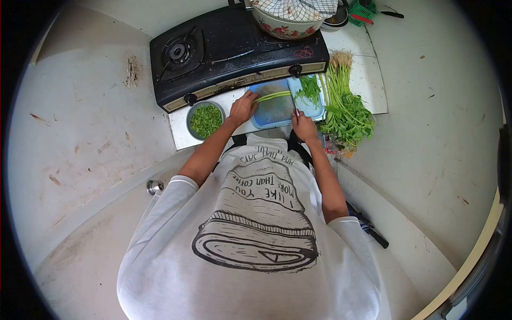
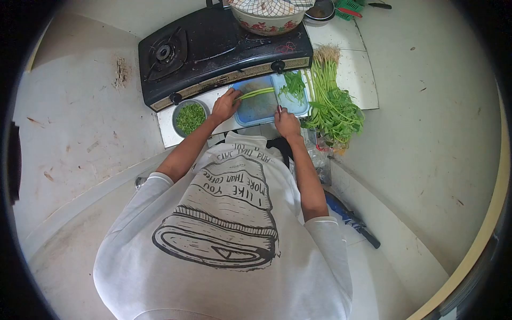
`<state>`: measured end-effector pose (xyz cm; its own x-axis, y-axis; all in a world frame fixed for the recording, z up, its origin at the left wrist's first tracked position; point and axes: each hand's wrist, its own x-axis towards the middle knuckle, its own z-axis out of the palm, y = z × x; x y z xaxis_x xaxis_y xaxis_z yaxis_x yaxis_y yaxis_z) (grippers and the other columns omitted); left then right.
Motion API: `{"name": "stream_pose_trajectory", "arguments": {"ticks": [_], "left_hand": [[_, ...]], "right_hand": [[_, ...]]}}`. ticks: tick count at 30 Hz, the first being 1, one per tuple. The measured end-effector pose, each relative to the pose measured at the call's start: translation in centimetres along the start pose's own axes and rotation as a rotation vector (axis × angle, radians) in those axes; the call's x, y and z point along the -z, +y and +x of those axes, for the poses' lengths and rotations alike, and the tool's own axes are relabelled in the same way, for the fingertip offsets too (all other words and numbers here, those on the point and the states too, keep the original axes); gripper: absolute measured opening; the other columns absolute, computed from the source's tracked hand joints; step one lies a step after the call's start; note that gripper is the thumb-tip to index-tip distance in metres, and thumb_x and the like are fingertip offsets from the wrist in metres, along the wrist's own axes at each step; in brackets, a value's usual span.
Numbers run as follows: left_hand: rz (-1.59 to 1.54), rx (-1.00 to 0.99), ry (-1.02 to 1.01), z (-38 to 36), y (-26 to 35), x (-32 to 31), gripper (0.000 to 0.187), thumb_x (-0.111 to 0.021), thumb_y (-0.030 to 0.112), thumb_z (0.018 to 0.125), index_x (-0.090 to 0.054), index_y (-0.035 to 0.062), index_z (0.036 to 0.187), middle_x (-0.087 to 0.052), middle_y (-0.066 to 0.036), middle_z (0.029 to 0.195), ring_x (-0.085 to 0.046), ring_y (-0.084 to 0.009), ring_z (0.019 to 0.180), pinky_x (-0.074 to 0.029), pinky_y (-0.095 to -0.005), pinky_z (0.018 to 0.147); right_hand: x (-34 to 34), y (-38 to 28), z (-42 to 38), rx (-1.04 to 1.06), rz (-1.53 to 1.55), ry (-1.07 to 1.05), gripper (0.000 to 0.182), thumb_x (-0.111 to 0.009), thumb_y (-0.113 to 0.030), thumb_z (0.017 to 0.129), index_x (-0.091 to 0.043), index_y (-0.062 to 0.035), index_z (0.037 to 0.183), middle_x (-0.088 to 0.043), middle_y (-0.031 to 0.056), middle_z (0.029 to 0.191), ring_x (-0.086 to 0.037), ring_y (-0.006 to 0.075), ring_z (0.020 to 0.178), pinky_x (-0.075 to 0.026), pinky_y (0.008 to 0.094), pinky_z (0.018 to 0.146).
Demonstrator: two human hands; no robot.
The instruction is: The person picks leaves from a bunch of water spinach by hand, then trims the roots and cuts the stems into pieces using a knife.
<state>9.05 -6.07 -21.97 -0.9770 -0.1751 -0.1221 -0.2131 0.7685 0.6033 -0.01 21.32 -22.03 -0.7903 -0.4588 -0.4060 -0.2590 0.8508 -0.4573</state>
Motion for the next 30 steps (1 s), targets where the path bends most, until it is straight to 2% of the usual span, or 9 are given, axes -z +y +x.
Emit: {"name": "stream_pose_trajectory", "arguments": {"ticks": [7,16,30], "left_hand": [[0.031,0.018,0.01,0.2,0.1,-0.3,0.024,-0.064,0.019,0.096,-0.064,0.0137,0.119,-0.06,-0.013,0.112,-0.068,-0.0428,0.09,-0.058,-0.0542,0.079],[0.009,0.028,0.044,-0.1,0.4,-0.2,0.025,-0.064,0.017,0.095,-0.064,0.0137,0.12,-0.061,-0.013,0.114,-0.069,-0.0426,0.091,-0.058,-0.0535,0.08],[-0.009,0.028,0.045,-0.2,-0.1,-0.7,0.033,-0.066,0.012,0.091,-0.064,0.0123,0.123,-0.059,-0.014,0.117,-0.069,-0.0428,0.094,-0.059,-0.0535,0.083]], "right_hand": [[0.0,-0.9,-0.9,0.024,-0.007,0.071,0.044,-0.051,-0.041,0.105,-0.061,0.0011,0.112,-0.07,0.0342,0.088,-0.07,0.0531,0.085,-0.055,0.0625,0.08],[-3.5,-3.8,-1.6,0.23,0.022,0.0,0.041,-0.05,-0.038,0.106,-0.061,0.001,0.107,-0.07,0.0314,0.079,-0.069,0.0526,0.075,-0.056,0.0616,0.073],[-5.8,-5.0,-2.2,0.223,-0.035,-0.01,0.044,-0.05,-0.041,0.105,-0.06,0.0017,0.104,-0.07,0.0303,0.075,-0.071,0.0499,0.072,-0.057,0.0612,0.069]]}}
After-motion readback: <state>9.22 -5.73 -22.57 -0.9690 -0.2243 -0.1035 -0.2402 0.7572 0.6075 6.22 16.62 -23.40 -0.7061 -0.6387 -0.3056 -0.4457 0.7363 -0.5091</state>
